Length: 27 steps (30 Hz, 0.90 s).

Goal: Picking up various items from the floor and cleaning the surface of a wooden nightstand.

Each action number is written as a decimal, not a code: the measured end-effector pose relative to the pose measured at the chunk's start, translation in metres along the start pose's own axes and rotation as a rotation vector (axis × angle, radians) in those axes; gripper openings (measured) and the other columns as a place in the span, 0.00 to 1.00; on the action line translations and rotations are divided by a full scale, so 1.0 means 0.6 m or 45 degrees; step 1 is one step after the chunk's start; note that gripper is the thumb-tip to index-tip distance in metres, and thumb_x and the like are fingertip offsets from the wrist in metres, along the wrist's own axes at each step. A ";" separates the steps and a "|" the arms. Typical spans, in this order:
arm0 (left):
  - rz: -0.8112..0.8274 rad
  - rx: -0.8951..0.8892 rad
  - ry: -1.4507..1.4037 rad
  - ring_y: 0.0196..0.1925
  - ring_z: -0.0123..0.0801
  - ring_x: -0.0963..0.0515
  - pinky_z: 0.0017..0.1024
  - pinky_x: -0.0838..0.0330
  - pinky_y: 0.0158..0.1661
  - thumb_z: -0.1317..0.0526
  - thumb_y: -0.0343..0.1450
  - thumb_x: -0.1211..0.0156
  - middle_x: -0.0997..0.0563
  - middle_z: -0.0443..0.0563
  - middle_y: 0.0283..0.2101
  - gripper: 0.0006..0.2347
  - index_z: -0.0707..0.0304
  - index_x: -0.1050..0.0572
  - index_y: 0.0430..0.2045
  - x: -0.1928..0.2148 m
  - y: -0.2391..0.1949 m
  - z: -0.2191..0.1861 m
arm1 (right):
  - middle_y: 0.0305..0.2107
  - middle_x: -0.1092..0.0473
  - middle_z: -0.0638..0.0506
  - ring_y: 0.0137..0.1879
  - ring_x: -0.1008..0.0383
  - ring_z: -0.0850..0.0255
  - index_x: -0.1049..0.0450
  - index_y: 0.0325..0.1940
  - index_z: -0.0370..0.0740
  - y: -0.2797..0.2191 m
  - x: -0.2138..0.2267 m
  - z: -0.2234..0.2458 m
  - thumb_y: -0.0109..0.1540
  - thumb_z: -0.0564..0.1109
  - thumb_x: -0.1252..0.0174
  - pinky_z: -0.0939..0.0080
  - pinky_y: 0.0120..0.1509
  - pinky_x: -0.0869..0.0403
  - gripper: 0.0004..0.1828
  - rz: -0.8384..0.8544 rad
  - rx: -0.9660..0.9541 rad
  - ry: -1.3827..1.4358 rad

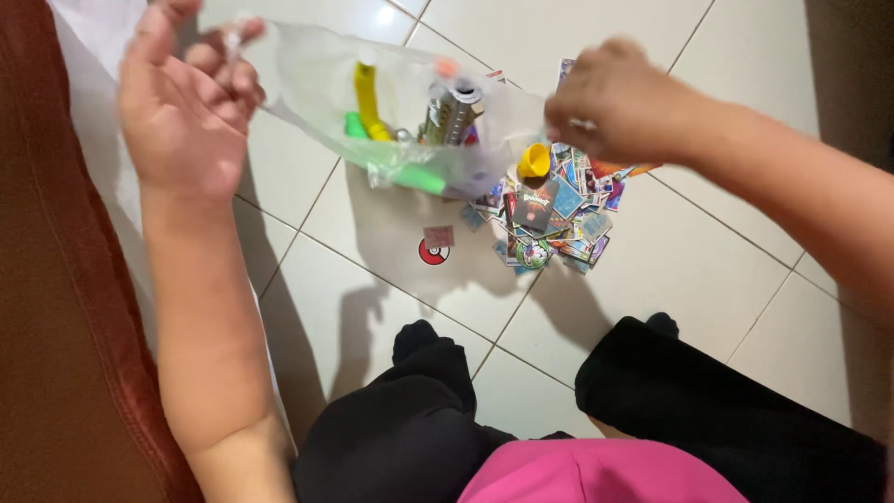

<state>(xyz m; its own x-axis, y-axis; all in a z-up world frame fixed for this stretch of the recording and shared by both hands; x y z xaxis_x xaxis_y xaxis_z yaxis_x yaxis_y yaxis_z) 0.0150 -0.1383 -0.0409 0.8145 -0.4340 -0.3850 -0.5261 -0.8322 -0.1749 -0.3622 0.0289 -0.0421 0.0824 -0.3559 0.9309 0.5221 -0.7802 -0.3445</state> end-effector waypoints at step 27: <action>0.332 0.037 0.147 0.43 0.25 0.24 0.22 0.33 0.47 0.54 0.81 0.48 0.28 0.57 0.64 0.21 0.62 0.39 0.68 -0.037 0.000 0.116 | 0.31 0.23 0.42 0.37 0.22 0.42 0.21 0.53 0.43 0.116 -0.232 -0.077 0.69 0.51 0.50 0.40 0.38 0.27 0.16 -0.337 -0.731 0.306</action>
<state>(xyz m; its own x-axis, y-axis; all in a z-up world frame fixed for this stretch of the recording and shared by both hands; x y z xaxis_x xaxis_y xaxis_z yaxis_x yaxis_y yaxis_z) -0.0199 -0.1048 -0.0954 0.6727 -0.6697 -0.3148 -0.7266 -0.6781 -0.1102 -0.3767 0.0003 -0.2010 -0.2117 -0.1677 0.9628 -0.0410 -0.9828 -0.1802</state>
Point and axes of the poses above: each hand's wrist, its own y-axis towards the middle knuckle, its own x-axis out of the back of the hand, z = x × y, the point moved 2 cm from there along y, towards the middle knuckle
